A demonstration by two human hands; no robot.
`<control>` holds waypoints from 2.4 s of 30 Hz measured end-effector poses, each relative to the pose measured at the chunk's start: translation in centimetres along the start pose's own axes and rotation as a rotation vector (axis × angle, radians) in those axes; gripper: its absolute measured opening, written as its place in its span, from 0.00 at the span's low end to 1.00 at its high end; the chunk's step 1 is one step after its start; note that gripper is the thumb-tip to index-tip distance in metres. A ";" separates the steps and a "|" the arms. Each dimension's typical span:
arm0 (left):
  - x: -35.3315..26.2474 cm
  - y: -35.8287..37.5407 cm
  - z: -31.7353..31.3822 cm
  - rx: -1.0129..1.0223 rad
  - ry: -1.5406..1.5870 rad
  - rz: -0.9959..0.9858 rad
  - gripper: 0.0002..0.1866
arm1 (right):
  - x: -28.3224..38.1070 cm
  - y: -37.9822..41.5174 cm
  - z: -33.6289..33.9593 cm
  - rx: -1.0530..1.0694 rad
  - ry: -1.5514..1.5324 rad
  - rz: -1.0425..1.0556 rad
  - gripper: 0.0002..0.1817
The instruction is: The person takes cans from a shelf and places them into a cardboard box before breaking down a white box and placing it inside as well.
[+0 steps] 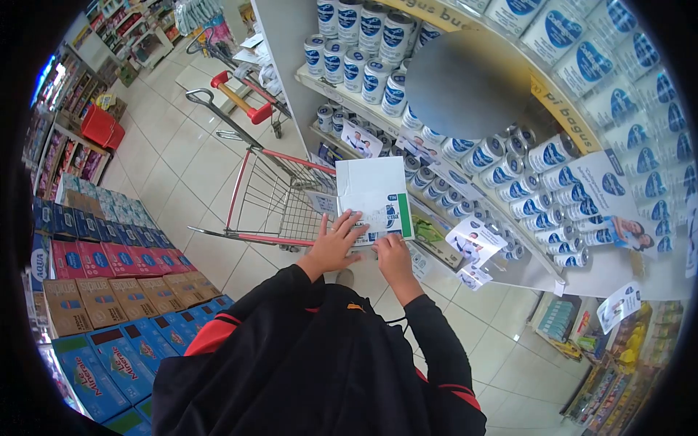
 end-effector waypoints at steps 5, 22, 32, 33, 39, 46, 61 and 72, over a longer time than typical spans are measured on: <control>-0.5 -0.8 -0.3 -0.051 -0.189 0.010 0.25 | 0.9 3.0 -0.7 -0.188 0.100 0.002 0.04; -1.0 -1.8 -0.8 0.028 -0.218 0.008 0.21 | -9.6 18.2 -6.4 0.593 0.218 -0.748 0.08; 4.0 1.9 -0.9 -0.348 0.036 0.124 0.16 | -14.1 21.8 -10.4 0.802 0.055 -0.849 0.09; 4.2 2.1 -1.0 -0.413 0.016 0.130 0.13 | -15.0 21.0 -11.0 0.886 0.070 -0.657 0.15; 6.4 3.6 -1.1 -0.515 0.125 0.328 0.07 | -19.0 19.5 -8.5 -0.218 -0.698 -2.036 0.26; 6.6 3.7 -1.4 -0.547 0.117 0.347 0.08 | -7.8 4.2 -8.4 0.260 -0.455 -0.948 0.38; 11.4 6.8 4.3 -0.566 0.334 0.670 0.09 | -3.0 -0.3 -10.9 0.037 -1.177 -0.732 0.11; 11.3 8.6 8.6 -0.602 0.785 0.749 0.15 | -0.7 -6.6 -5.9 -0.076 -1.316 -0.775 0.13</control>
Point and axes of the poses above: each hand's wrist, its own y-axis away from the middle knuckle, its own z-axis out of the back of the hand, x = y × z, the point moved 2 cm from there along -y, towards the middle knuckle, and after that the axes turned 2 degrees about -z, right-handed, at the moved point
